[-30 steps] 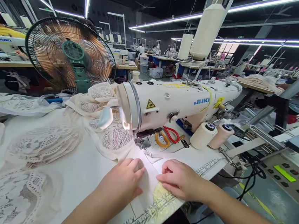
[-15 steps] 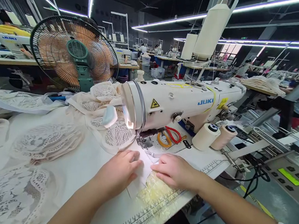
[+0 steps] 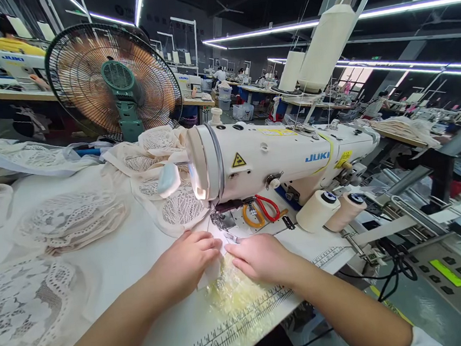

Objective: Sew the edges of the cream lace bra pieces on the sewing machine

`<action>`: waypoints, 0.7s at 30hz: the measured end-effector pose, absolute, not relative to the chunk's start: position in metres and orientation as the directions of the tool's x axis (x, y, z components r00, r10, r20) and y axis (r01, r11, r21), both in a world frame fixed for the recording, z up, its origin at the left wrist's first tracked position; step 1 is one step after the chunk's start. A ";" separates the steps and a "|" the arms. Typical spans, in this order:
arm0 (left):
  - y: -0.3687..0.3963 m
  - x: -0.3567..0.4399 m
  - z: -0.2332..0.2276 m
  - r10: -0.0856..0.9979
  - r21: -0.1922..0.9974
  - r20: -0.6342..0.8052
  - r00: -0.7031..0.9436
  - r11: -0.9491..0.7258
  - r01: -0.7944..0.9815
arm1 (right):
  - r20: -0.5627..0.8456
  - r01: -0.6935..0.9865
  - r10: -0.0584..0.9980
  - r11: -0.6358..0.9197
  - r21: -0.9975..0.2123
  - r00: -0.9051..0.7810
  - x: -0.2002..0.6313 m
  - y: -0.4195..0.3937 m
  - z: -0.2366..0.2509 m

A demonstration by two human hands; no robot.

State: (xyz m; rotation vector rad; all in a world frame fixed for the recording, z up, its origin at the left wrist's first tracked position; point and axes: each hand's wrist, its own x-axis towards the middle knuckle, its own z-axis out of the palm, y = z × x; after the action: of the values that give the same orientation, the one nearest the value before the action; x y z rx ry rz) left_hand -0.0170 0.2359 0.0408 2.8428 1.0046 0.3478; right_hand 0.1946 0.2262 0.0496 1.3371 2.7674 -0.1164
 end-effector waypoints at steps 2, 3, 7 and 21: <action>0.234 -0.016 0.040 0.640 0.209 0.193 0.744 -0.767 0.606 | -0.095 0.783 0.777 0.621 -0.045 -0.622 0.194 0.226 0.050; 0.234 -0.016 0.040 0.646 0.219 0.190 0.739 -0.762 0.610 | -0.101 0.783 0.777 0.620 -0.047 -0.621 0.194 0.225 0.051; 0.233 -0.015 0.039 0.658 0.196 0.165 0.735 -0.752 0.629 | -0.170 0.803 0.788 0.594 -0.046 -0.592 0.191 0.225 0.054; 0.241 -0.011 0.045 0.643 0.047 0.215 0.735 -0.759 0.650 | -0.231 0.838 0.820 0.544 0.032 -0.524 0.164 0.232 0.067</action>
State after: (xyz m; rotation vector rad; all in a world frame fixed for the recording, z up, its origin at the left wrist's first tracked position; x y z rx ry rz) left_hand -0.0111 0.2409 0.0445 2.9552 1.1012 0.3472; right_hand 0.1641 0.2318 0.0672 1.3977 2.5626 -0.1217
